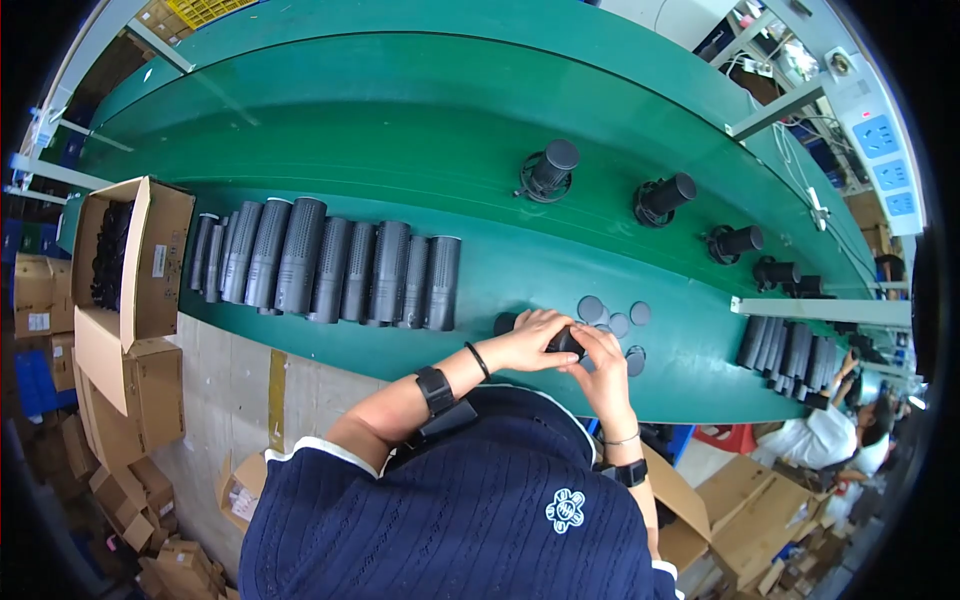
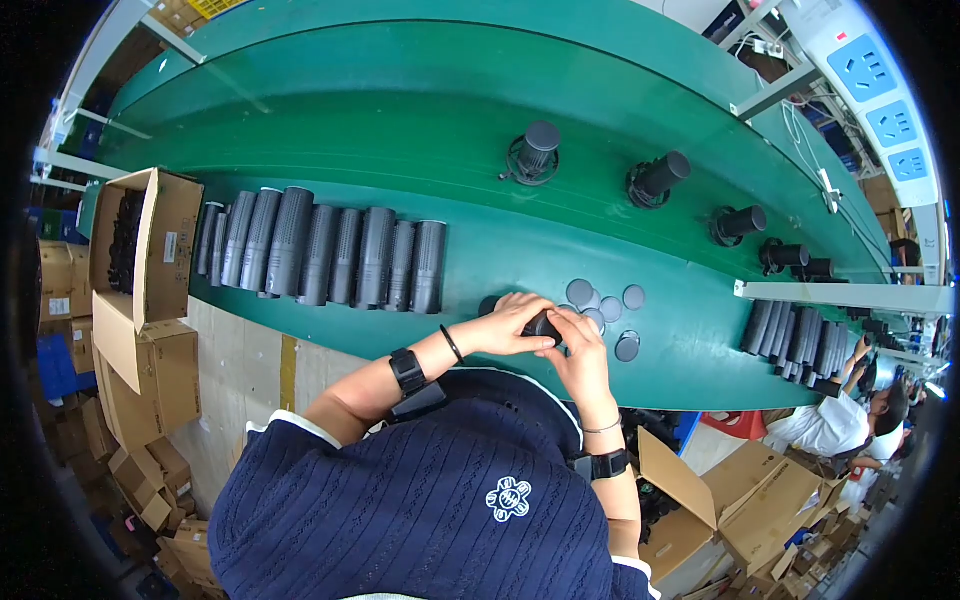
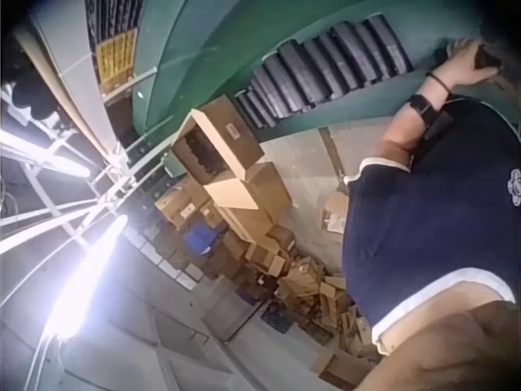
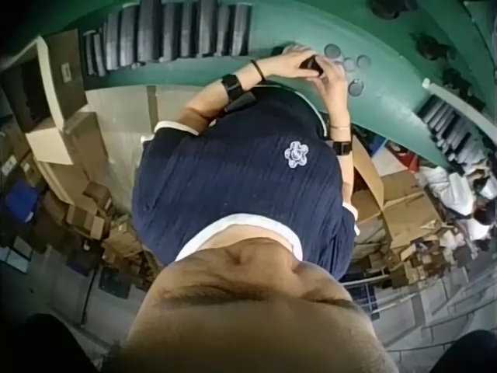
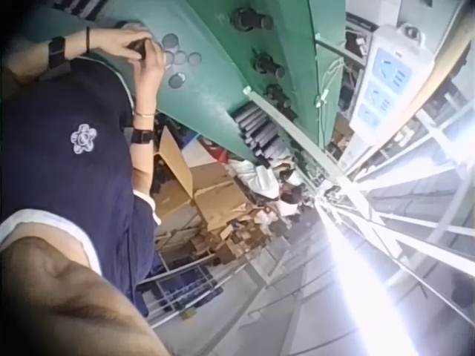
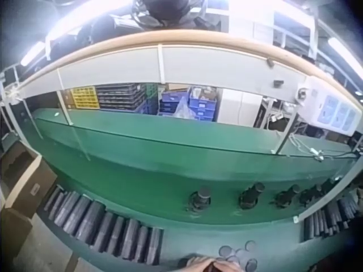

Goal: The person picks up a black tube and a cap from the table, fits the cap onto the tube by hand, and places the assembled unit onto the conveyor belt, repeating this process for several units.

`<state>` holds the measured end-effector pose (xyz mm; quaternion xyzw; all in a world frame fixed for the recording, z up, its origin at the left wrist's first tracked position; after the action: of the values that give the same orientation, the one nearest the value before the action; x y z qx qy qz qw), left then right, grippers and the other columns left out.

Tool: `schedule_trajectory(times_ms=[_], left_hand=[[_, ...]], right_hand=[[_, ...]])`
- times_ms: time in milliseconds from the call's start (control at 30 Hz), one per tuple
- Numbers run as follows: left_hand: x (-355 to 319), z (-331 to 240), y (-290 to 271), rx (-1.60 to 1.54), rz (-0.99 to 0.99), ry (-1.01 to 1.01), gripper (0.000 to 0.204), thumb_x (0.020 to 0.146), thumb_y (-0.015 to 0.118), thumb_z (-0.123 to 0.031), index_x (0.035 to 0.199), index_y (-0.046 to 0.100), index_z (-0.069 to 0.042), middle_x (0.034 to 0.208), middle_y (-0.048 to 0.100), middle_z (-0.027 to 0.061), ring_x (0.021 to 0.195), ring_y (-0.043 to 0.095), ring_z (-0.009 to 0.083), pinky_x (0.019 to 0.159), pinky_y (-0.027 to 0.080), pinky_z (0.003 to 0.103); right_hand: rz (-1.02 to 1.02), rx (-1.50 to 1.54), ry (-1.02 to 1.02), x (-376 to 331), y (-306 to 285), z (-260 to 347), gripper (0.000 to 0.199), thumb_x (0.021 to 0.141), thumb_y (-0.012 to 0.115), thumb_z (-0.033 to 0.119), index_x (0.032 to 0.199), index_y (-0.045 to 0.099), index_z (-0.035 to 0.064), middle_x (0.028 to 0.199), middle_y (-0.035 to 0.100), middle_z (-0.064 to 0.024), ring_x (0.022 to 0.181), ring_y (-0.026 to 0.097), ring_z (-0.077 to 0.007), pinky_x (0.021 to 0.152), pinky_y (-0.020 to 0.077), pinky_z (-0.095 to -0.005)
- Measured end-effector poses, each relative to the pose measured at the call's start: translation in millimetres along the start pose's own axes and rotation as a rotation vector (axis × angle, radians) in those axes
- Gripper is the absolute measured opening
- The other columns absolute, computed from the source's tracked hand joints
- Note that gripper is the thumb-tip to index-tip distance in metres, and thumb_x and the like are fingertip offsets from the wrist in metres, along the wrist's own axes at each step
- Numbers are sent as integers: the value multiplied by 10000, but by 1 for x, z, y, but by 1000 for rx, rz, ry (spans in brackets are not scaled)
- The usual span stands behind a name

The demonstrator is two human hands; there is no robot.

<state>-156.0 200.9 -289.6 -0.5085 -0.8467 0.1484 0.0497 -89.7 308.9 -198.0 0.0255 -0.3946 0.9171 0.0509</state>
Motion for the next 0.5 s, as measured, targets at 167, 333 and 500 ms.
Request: schedule_trajectory(times_ms=[167, 333, 500], left_hand=[[0, 4, 0, 1, -1, -19, 626, 806, 632, -519, 1262, 461, -126, 1198, 494, 140, 1167, 424, 344, 1002, 260, 524], [5, 2, -2, 109, -18, 26, 575, 832, 641, -442, 1246, 452, -92, 1157, 498, 131, 1123, 462, 320, 965, 326, 458], [13, -16, -1, 95, -32, 134, 543, 818, 674, -355, 1201, 494, -15, 1142, 553, 180, 1068, 521, 365, 915, 413, 434]], right_hand=[[-6, 23, -3, 2, 2, 1, 540, 577, 797, 57, 1091, 635, 20, 1109, 620, -135, 1016, 578, -312, 874, 479, -380], [15, -43, -34, 8, -5, 3, 537, 571, 789, 55, 1083, 634, 14, 1105, 613, -133, 1001, 580, -315, 862, 485, -383], [-12, -54, -90, -3, -9, -1, 525, 592, 761, 91, 1091, 611, 25, 1079, 620, -128, 974, 568, -335, 874, 450, -419]])
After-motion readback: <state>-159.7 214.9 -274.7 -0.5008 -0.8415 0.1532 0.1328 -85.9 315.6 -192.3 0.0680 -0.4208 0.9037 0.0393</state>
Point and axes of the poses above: each hand's wrist, its own x-axis towards the middle knuckle, its own y-axis out of the palm, z = x × y, the point moved 5 cm from there along x, towards the middle knuckle
